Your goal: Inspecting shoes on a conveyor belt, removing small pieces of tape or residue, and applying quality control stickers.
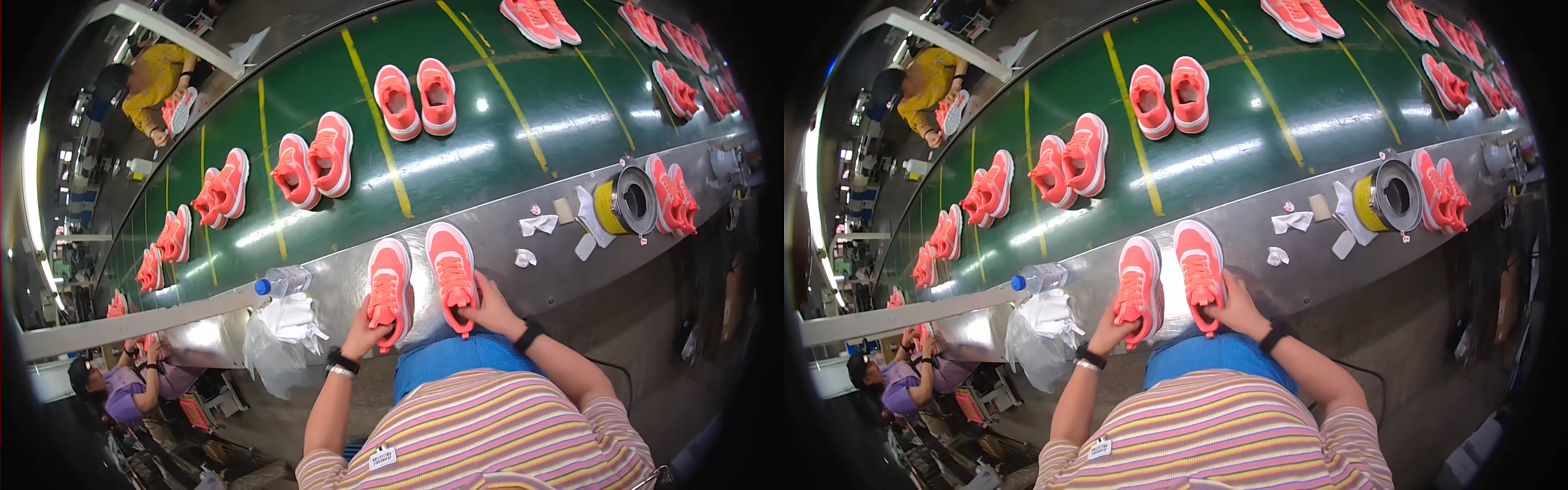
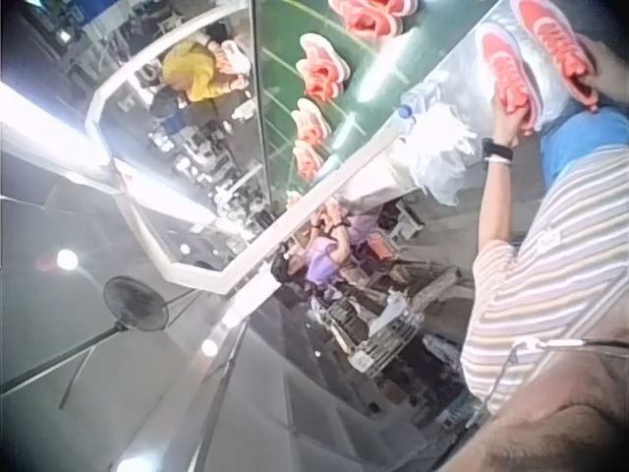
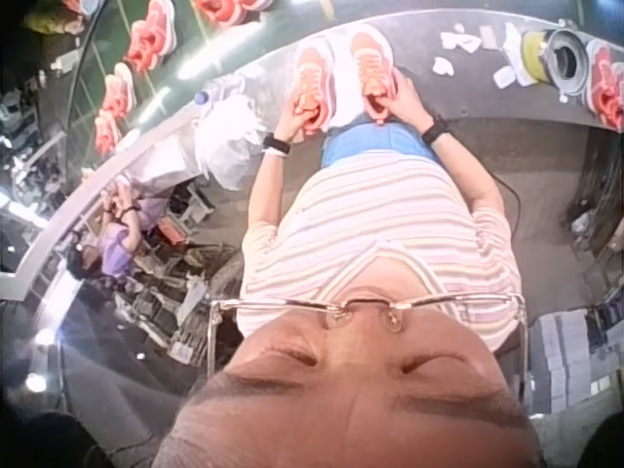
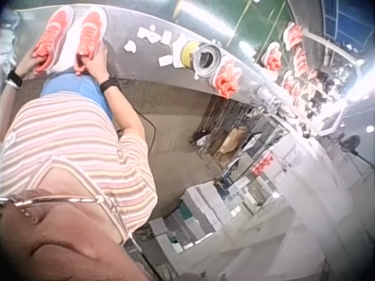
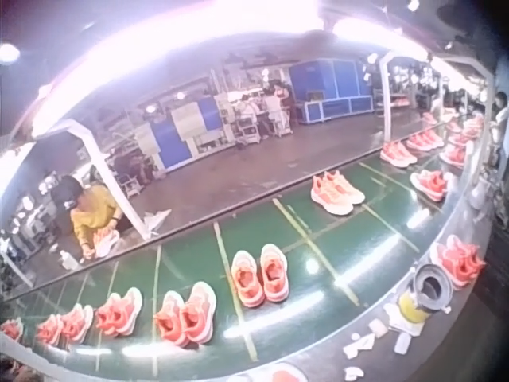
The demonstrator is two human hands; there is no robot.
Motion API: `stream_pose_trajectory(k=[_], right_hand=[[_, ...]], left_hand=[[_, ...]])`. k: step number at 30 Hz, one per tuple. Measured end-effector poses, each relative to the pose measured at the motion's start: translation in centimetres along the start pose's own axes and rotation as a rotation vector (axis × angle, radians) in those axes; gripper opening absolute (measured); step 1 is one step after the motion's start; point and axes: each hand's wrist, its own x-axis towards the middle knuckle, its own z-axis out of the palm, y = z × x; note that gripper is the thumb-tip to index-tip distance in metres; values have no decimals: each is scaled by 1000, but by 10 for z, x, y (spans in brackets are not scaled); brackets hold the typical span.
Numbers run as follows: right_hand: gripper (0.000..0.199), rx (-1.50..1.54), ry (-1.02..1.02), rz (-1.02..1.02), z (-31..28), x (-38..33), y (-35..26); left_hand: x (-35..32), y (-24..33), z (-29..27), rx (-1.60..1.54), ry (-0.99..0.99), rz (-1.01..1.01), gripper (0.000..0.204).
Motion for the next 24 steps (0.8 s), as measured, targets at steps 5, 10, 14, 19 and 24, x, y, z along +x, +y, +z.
stream_pose_trajectory(k=[5,10,14,19,24], right_hand=[[64,2,77,66,6,18,-34],[67,168,49,-130,-16,6,-45],[75,125,83,-186,-18,-3,-51],[78,60,103,-222,-19,-8,-60],[79,-214,208,-322,-23,-9,-59]], left_hand=[[18,-2,18,16,-83,-45,32],[5,14,21,-317,-61,2,23],[0,16,15,-237,-90,156,17],[-7,34,14,-128,-77,293,27],[-12,30,12,230,136,412,86]])
